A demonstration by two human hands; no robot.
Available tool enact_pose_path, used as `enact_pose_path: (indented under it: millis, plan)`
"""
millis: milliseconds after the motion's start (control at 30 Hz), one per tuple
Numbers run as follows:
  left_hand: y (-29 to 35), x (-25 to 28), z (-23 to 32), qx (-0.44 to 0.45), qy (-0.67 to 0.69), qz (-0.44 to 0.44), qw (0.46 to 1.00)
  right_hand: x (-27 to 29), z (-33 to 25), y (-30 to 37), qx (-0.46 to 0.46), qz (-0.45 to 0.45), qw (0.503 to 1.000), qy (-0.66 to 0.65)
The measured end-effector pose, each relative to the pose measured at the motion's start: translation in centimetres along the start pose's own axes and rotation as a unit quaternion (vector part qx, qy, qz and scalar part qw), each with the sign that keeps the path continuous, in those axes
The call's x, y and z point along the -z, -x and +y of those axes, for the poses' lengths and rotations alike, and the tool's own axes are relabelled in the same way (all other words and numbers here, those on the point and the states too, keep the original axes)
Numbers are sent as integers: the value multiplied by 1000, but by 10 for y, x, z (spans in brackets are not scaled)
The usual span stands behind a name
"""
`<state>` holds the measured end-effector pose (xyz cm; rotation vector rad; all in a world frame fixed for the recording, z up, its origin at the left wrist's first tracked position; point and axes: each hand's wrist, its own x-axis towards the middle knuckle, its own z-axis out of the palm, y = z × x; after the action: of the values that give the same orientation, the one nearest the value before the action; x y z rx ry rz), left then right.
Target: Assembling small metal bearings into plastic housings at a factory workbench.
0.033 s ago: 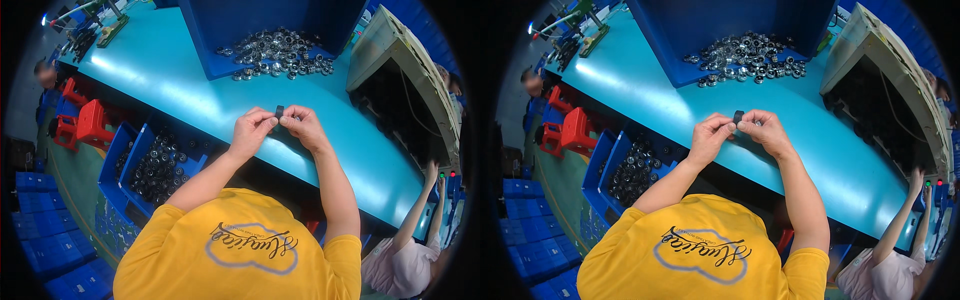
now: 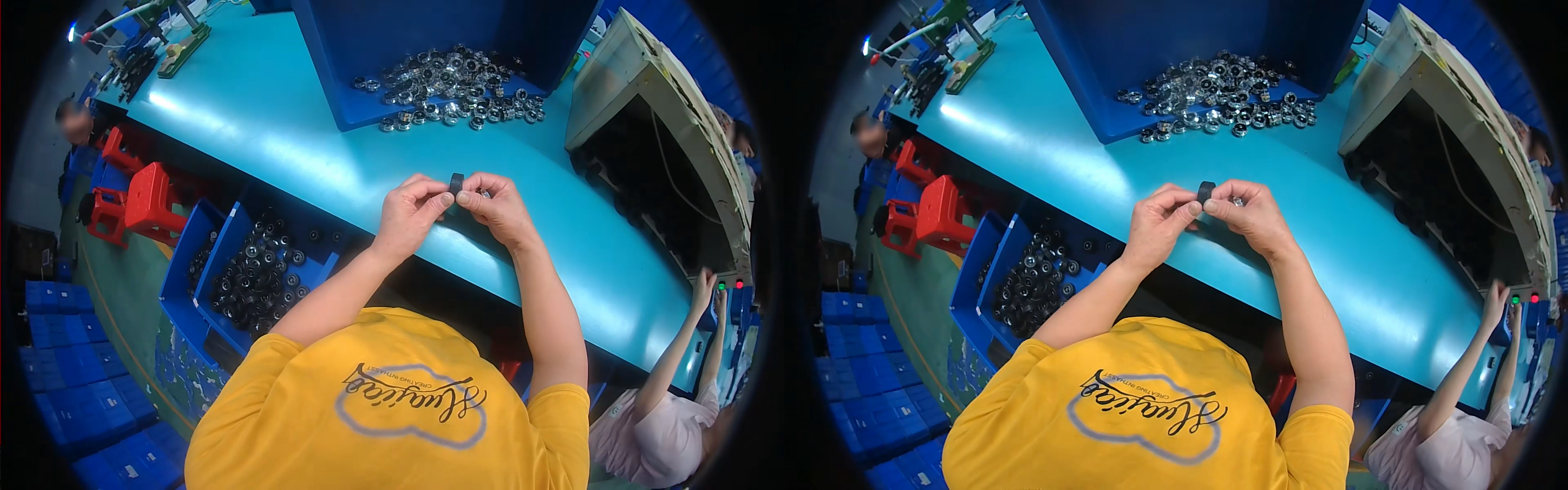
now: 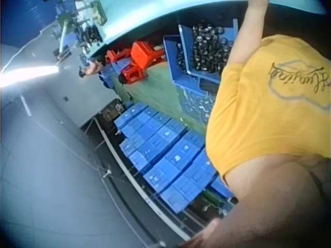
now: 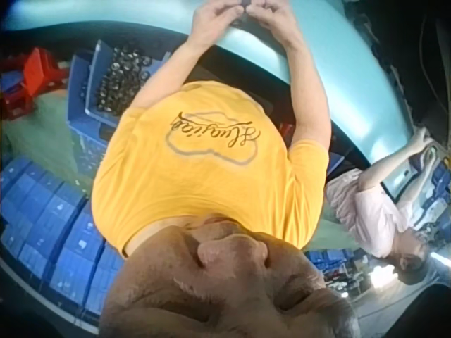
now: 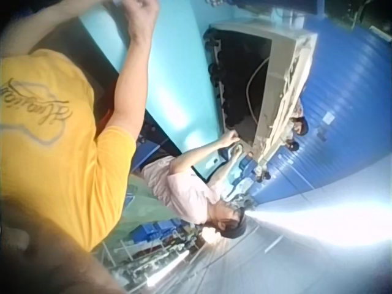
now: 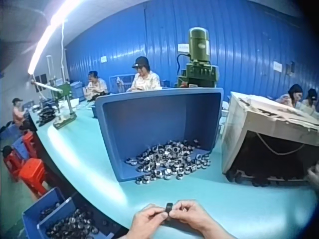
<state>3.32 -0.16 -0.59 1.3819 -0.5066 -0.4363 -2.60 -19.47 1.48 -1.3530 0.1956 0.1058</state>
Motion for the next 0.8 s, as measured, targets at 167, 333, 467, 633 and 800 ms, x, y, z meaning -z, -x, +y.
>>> enact_pose_path:
  millis: [167, 333, 467, 633, 800]
  plan:
    - [-7, 10, -4, 19, 116, -55, 991, -5, -3, 1, -8, -28, 999, -25]
    - [-7, 8, -2, 31, 129, -43, 990, -2, 4, -2, -23, -51, 996, -74]
    - [-8, 6, -5, 41, 146, -18, 988, -4, 5, -4, -9, -35, 997, -66]
    - [-6, 8, -8, 16, 142, -4, 990, -15, -1, 0, 23, 13, 1000, 14]
    - [-7, 11, -10, 13, 136, -42, 990, -7, 4, -3, -9, -27, 998, -58]
